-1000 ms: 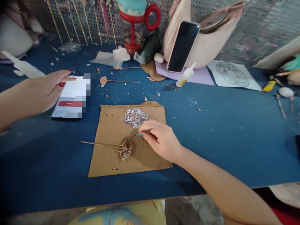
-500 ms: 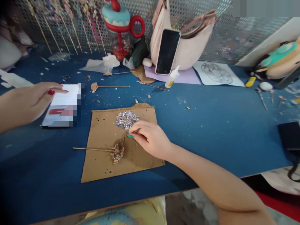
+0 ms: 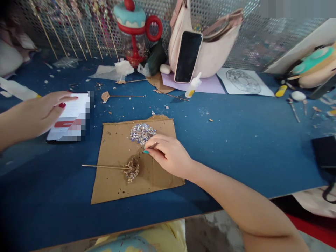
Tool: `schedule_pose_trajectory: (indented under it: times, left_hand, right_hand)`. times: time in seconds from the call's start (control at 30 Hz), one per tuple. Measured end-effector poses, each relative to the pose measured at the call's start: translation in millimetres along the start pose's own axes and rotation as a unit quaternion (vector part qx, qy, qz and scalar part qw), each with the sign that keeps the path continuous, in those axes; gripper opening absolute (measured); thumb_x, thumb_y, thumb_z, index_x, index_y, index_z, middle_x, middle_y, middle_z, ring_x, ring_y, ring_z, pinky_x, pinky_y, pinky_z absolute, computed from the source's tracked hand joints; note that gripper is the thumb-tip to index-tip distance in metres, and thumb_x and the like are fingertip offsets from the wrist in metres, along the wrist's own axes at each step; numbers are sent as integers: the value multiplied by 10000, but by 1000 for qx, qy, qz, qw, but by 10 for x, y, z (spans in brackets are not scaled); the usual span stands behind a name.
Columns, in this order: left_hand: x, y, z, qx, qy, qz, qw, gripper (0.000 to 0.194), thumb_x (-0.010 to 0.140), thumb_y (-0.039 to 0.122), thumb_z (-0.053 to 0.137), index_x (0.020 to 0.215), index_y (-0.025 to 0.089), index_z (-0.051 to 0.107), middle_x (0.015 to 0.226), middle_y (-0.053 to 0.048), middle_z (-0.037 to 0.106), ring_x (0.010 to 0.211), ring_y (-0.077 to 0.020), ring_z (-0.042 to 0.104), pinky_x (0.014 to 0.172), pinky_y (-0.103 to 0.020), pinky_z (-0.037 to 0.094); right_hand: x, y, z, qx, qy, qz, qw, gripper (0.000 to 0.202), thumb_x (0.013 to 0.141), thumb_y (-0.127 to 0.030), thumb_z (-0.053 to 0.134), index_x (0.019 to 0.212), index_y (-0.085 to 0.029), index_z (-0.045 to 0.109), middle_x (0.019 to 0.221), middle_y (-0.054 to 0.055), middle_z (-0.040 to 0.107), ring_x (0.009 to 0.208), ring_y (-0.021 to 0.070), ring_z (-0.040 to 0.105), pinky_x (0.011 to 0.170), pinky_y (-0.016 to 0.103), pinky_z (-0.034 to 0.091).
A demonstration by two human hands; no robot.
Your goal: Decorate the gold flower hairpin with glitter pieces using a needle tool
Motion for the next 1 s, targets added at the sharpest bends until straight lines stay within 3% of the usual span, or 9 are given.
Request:
schedule_pose_trajectory:
  times: [0.13,0.27,0.47,0.77,1.0]
  left_hand:
    - [-31,13,-83,6,15,-19,1000,665,1006,439,137,1584,161,312,1523,-154,556,1095,-377,696,980,-551,543]
    - [-60,15,-140,10,27,-13,999,661,1015,476,111,1544,190,384,1506,-120,575,1153,-368,680,1012,-557,534]
    - [-79,-35,-113,28,-14,-24,999,623,1035,480,121,1504,229,444,1416,-109,643,956,-304,702,928,-516,550]
    - [-48,-10,-41,24,-30,14,999,702,1025,493,97,1491,122,470,1378,-195,645,1046,-345,691,992,-549,529]
    - [-86,-34,-127,11,-10,5,1000,566,1059,422,178,1512,205,436,1439,-99,615,927,-256,682,922,-462,542]
  right_hand:
    - [3,0,2,-3,-1,1,1000,155,1008,-96,567,932,-183,670,893,51,778,851,150,744,778,280,618]
    - [-7,-6,-7,-4,2,1,1000,151,1007,-95,567,935,-180,669,902,56,781,854,152,746,780,283,620]
    - [-11,1,-10,0,-3,8,1000,160,1006,-98,564,932,-196,667,900,46,780,863,156,748,784,297,626]
    - [-4,-13,-10,2,-3,2,1000,146,1001,-95,572,939,-188,666,897,52,776,856,156,741,776,288,615]
    - [-9,0,-10,0,-3,2,1000,150,1008,-106,564,940,-187,670,898,51,776,855,154,743,774,288,617]
Point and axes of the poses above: each hand's wrist, its own x-axis towards the middle knuckle, its own z-axis out of the palm, y = z × x, the point moved 6 cm from there along x, towards the middle knuckle
